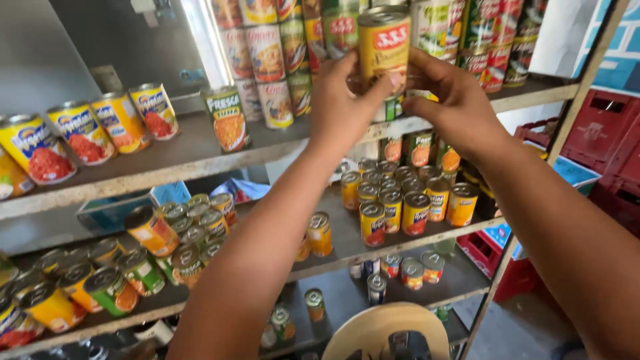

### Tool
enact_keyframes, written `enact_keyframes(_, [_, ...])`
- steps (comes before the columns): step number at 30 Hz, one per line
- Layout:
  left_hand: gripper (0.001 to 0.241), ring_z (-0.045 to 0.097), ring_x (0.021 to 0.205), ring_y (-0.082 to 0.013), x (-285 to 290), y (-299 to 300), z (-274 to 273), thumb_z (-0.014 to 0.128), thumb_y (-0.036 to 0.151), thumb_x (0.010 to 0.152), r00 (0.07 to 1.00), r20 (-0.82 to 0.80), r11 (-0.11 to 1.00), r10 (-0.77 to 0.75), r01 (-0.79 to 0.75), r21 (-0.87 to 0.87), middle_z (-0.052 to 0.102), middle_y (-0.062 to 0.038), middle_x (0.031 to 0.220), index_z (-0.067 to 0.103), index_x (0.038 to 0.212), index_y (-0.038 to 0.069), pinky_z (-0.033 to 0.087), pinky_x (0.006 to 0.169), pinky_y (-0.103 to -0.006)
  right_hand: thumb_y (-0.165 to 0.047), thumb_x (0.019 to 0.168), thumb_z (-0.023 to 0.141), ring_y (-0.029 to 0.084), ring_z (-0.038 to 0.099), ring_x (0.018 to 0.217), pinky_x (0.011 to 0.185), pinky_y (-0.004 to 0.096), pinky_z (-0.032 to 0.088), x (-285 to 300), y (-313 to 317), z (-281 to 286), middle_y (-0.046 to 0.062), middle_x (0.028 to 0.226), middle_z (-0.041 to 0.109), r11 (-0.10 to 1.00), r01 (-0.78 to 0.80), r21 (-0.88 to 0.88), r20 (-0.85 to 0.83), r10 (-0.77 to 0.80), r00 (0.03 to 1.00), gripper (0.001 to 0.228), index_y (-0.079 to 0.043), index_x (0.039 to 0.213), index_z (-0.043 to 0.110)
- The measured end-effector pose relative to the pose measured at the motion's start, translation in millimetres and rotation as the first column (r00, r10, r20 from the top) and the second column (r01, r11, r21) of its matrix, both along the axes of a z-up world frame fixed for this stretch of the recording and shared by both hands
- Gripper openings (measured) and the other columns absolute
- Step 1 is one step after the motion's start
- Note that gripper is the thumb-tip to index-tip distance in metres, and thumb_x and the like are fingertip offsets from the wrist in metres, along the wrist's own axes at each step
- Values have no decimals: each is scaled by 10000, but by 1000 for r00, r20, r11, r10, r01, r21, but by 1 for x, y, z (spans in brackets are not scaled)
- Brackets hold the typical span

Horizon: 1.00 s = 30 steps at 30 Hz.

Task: The recorder is organizing and restocking various canned goods on the shelves in a grocery store.

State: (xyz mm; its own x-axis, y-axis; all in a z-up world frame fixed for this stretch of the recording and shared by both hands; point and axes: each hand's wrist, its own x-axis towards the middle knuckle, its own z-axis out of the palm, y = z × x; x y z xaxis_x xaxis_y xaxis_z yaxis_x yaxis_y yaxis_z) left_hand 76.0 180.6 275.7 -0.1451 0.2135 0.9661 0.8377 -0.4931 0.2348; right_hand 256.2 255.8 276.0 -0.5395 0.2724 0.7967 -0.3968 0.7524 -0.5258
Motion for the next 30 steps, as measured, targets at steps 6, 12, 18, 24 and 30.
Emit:
enact_keyframes(6, [394,773,806,-162,-12,27,48,837,343,815,988,78,983,-136,144,-113,806,-72,900,757,1085,68,591,728,-308,-17,921,749,114,674,1042,929,289,568,-25,34,20,59,1164,709,987,147,63,-66,-142,988,762,-25,1588,380])
enact_keyframes(12, [315,783,787,-124,-18,53,46,794,299,847,969,165,973,-183,202,-110,824,-53,900,765,1089,99,600,711,-302,-34,922,784,87,670,914,835,264,564,-53,61,19,38,1004,734,984,159,-77,-141,-169,976,671,-30,1534,508])
enact_keyframes(18, [367,775,766,-224,-2,39,47,788,354,825,989,122,979,87,-62,-196,803,-96,885,764,1111,124,568,678,-379,-51,898,799,78,670,873,794,255,565,-61,75,10,23,968,727,971,210,-111,-170,-226,959,651,-27,1493,535])
enact_keyframes(24, [456,746,817,-313,-11,65,33,808,389,809,967,77,968,243,-238,-75,755,-146,899,739,1136,79,561,703,-447,-68,882,811,74,655,827,742,253,544,-72,89,2,16,930,710,961,234,-149,-157,-257,953,672,-21,1494,536])
enact_keyframes(30, [577,724,880,-351,-1,56,31,793,462,800,923,80,920,376,-361,-152,750,-171,946,717,1218,73,543,750,-484,-57,868,817,61,645,829,748,246,551,-72,93,-1,8,932,705,957,252,-144,-141,-272,952,673,-23,1482,547])
